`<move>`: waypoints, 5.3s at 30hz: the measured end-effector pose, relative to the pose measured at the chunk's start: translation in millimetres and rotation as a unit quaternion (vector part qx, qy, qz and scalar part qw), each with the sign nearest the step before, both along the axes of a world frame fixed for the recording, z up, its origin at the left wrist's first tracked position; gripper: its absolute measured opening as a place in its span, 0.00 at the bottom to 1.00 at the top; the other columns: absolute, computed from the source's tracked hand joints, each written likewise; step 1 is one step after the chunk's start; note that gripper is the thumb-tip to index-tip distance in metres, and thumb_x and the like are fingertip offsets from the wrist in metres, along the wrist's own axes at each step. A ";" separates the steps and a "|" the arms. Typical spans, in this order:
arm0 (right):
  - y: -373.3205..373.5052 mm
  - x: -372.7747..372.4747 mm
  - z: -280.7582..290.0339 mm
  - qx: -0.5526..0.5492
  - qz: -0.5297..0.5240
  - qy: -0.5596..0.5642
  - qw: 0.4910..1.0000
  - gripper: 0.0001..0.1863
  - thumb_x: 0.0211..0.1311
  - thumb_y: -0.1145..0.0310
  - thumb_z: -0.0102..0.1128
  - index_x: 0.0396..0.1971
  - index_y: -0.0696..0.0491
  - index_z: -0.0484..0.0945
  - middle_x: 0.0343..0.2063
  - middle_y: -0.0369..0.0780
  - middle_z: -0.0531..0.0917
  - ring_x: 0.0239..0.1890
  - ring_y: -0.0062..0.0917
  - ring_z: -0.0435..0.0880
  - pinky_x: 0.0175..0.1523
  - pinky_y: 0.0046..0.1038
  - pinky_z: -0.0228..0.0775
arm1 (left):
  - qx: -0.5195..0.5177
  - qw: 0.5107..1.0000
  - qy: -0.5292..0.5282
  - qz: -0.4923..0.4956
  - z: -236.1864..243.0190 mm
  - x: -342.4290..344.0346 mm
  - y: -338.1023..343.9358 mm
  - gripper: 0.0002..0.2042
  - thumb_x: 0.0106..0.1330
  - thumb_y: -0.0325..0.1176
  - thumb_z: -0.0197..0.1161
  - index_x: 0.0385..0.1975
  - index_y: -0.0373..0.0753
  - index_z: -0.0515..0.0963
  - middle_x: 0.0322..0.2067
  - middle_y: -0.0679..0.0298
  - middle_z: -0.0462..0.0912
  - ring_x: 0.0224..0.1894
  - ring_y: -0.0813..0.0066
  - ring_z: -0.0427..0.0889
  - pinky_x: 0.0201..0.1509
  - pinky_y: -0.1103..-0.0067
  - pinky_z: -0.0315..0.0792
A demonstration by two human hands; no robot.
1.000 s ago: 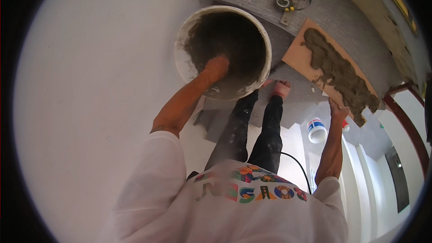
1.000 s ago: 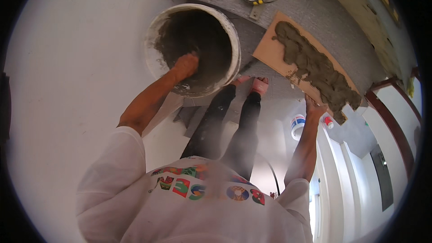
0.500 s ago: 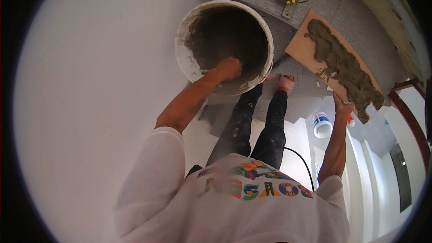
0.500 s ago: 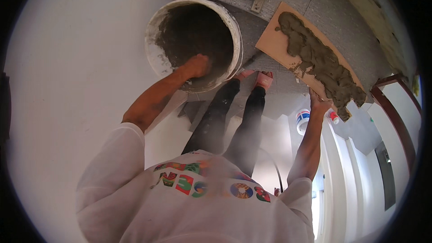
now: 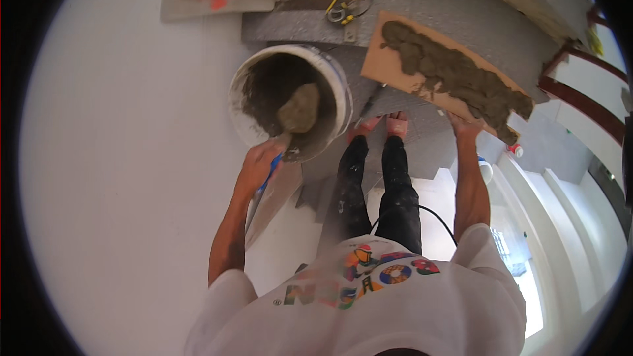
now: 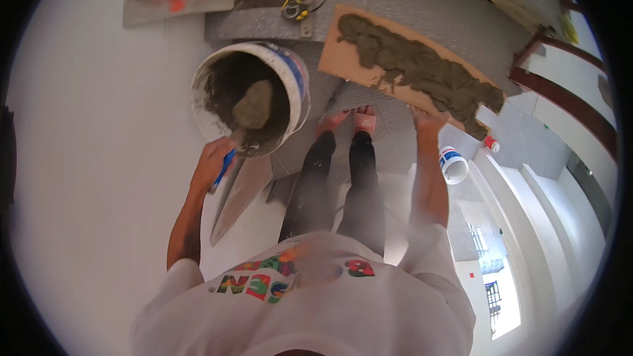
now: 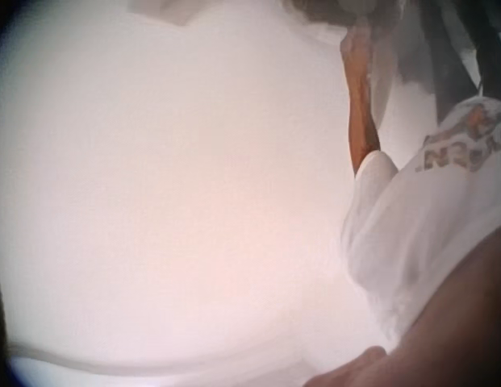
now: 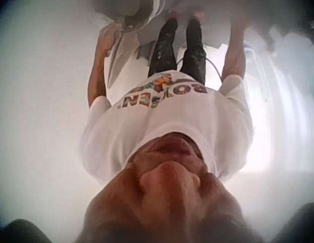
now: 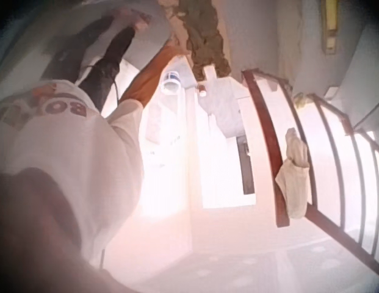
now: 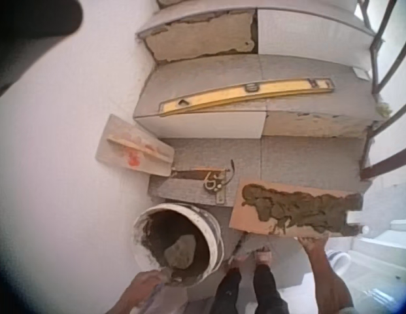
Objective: Applying mortar to a board using a trowel for stair tile installation.
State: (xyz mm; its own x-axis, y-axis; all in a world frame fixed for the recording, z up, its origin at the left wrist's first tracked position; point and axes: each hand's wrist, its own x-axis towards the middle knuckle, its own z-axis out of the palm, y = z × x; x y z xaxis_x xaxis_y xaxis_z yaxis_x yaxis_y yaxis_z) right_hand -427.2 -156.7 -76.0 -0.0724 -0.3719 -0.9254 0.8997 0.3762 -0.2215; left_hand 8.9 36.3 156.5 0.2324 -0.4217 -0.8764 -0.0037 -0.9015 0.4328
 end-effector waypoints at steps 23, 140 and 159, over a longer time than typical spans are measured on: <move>20.0 -22.2 -11.7 0.049 -0.110 0.041 0.992 0.22 0.70 0.60 0.36 0.56 0.59 0.63 0.57 0.44 0.66 0.59 0.36 0.66 0.63 0.42 0.59 | -0.322 0.847 -0.326 -0.271 -140.7 -186.9 -88.2 0.16 0.61 0.33 0.54 0.46 0.33 0.62 0.28 0.38 0.76 0.33 0.36 0.75 0.35 0.55 0.68; 13.0 -40.0 -18.6 -0.032 0.044 0.054 0.997 0.21 0.61 0.72 0.45 0.52 0.68 0.62 0.52 0.52 0.70 0.56 0.43 0.69 0.60 0.47 0.63 | -0.062 0.853 -0.265 -0.446 -86.4 20.8 34.0 0.12 0.62 0.35 0.50 0.30 0.32 0.78 0.30 0.43 0.79 0.35 0.49 0.80 0.40 0.62 0.73; 12.4 -45.2 -16.5 0.027 0.053 0.086 0.995 0.29 0.64 0.57 0.46 0.55 0.65 0.61 0.56 0.51 0.67 0.60 0.40 0.66 0.63 0.45 0.58 | 0.101 0.987 0.100 -0.077 -148.2 11.7 -4.9 0.19 0.60 0.43 0.57 0.16 0.32 0.73 0.12 0.61 0.72 0.10 0.75 0.70 0.13 0.78 0.62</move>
